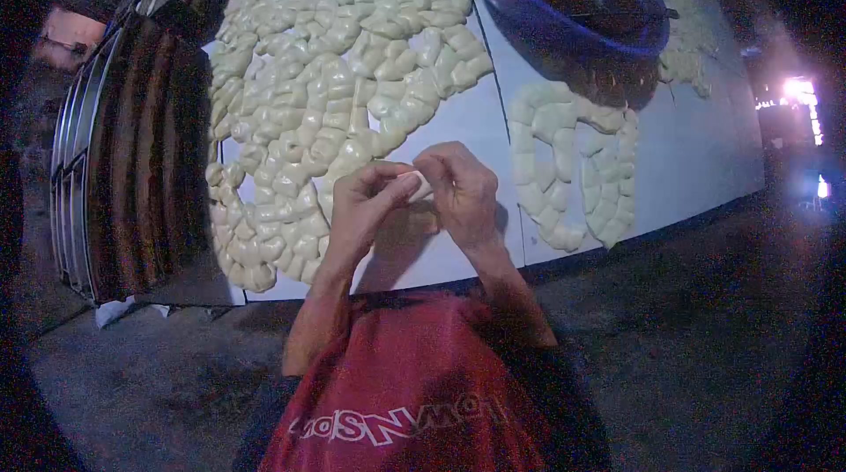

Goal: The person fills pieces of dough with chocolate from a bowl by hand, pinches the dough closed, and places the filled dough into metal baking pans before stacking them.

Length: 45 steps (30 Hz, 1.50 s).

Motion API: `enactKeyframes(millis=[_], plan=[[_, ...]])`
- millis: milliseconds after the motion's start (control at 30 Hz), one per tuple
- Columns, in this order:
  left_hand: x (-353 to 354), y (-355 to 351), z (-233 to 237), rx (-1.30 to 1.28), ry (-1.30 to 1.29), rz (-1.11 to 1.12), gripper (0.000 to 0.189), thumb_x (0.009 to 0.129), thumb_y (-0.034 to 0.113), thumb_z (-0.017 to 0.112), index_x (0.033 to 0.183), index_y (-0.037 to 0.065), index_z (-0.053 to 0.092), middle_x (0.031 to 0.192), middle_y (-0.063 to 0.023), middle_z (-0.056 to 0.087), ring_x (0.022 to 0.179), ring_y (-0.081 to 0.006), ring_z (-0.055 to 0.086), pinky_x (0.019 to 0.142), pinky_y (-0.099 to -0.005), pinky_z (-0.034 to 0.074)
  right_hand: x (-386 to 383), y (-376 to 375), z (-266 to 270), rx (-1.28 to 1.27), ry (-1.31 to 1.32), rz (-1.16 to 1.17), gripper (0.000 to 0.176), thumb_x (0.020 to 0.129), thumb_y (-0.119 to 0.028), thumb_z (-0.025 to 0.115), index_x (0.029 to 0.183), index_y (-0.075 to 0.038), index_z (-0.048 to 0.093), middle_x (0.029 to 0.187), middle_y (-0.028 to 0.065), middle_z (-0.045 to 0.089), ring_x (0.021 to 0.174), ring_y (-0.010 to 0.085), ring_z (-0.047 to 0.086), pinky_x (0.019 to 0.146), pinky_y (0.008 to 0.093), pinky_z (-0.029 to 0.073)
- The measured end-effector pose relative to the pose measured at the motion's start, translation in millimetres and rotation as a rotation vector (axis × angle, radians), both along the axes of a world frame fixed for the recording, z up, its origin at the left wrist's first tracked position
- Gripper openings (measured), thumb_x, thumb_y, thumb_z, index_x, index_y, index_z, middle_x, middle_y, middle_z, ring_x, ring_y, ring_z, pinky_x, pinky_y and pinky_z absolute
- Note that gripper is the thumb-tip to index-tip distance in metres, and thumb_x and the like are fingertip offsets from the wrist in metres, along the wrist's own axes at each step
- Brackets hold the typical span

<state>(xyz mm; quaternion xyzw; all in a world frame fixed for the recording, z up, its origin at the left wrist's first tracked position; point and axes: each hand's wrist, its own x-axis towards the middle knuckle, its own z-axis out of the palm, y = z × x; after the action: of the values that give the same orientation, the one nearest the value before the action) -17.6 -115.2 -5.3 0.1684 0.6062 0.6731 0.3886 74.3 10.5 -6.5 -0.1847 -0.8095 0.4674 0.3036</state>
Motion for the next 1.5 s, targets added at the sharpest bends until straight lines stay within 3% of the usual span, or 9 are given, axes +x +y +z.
enactKeyframes(millis=[267,300,400,733,900,967,1067,1300,1500], plan=[[6.4,-26.2,-0.6,-0.323,0.256,-0.059,0.043,0.102,0.028,0.052,0.132,-0.003,0.056,0.115,-0.0142,0.068,0.102,-0.0188,0.064,0.085,-0.0307,0.052,39.5,-0.6,-19.1,-0.064,-0.329,0.224,0.017,0.087,-0.014,0.069,0.099,-0.002,0.067,0.101,0.0118,0.068,0.094,0.0288,0.065,0.080,0.0366,0.052],[9.7,-32.2,-7.1,-0.256,0.253,0.081,0.042,0.099,0.026,0.060,0.130,-0.002,0.058,0.089,-0.0095,0.071,0.072,-0.0101,0.064,0.064,-0.0262,0.051,40.0,0.9,-28.6,-0.084,-0.419,0.234,0.017,0.087,-0.015,0.068,0.099,-0.002,0.067,0.101,0.0116,0.068,0.096,0.0296,0.065,0.083,0.0368,0.052],[3.6,-63.1,-3.8,-0.302,0.151,0.162,0.034,0.096,0.015,0.064,0.125,-0.001,0.061,0.087,-0.0060,0.070,0.069,-0.0058,0.062,0.056,-0.0213,0.047,41.8,-2.0,-32.2,0.095,-0.345,0.269,0.028,0.088,-0.021,0.068,0.110,-0.004,0.063,0.109,0.0125,0.065,0.101,0.0320,0.062,0.087,0.0390,0.051],[-6.5,-132.1,-18.2,-0.323,0.165,0.470,0.028,0.095,0.015,0.066,0.118,0.000,0.065,0.080,-0.0025,0.067,0.061,-0.0021,0.055,0.053,-0.0177,0.043,42.9,-10.4,-12.1,0.045,-0.561,0.534,0.034,0.085,-0.016,0.072,0.115,-0.002,0.063,0.100,0.0119,0.062,0.083,0.0255,0.062,0.072,0.0333,0.051],[3.0,-109.8,0.2,-0.431,0.113,0.376,0.026,0.095,0.012,0.066,0.118,-0.001,0.065,0.086,-0.0028,0.068,0.065,-0.0039,0.059,0.056,-0.0197,0.047,26.9,5.2,-3.4,0.175,-0.439,0.193,0.032,0.088,-0.022,0.068,0.116,-0.007,0.063,0.115,0.0121,0.062,0.092,0.0299,0.064,0.081,0.0384,0.052],[1.0,-94.8,-14.3,-0.343,0.753,0.232,0.026,0.091,0.012,0.068,0.115,0.002,0.065,0.101,-0.0124,0.069,0.072,-0.0189,0.069,0.062,-0.0296,0.054,10.0,21.3,-7.7,0.546,-0.348,0.082,0.029,0.089,-0.018,0.065,0.116,-0.006,0.063,0.115,0.0131,0.062,0.092,0.0317,0.064,0.084,0.0393,0.051],[-2.0,-52.3,-11.4,-0.421,0.934,0.004,0.031,0.087,0.014,0.068,0.117,0.007,0.064,0.108,-0.0141,0.066,0.086,-0.0311,0.068,0.073,-0.0382,0.055,-1.3,45.4,-39.3,0.700,-0.336,0.232,0.028,0.090,-0.014,0.063,0.116,-0.005,0.063,0.108,0.0149,0.065,0.094,0.0350,0.063,0.087,0.0409,0.049],[-12.4,-7.2,-30.9,-0.355,0.890,-0.144,0.020,0.084,0.009,0.067,0.104,0.006,0.069,0.092,-0.0142,0.066,0.087,-0.0323,0.067,0.073,-0.0407,0.052,7.5,25.0,-44.4,-0.519,-0.223,0.009,0.026,0.100,-0.021,0.053,0.117,-0.003,0.063,0.084,0.0049,0.063,0.073,0.0116,0.056,0.067,0.0271,0.047],[-8.2,2.7,-21.2,-0.160,0.666,-0.064,0.041,0.081,0.005,0.073,0.120,0.003,0.061,0.097,-0.0140,0.068,0.078,-0.0243,0.066,0.069,-0.0318,0.053,2.8,-1.9,-41.1,-0.610,-0.282,0.215,0.034,0.096,-0.029,0.062,0.116,-0.001,0.061,0.096,0.0042,0.064,0.084,0.0099,0.057,0.075,0.0268,0.049]])
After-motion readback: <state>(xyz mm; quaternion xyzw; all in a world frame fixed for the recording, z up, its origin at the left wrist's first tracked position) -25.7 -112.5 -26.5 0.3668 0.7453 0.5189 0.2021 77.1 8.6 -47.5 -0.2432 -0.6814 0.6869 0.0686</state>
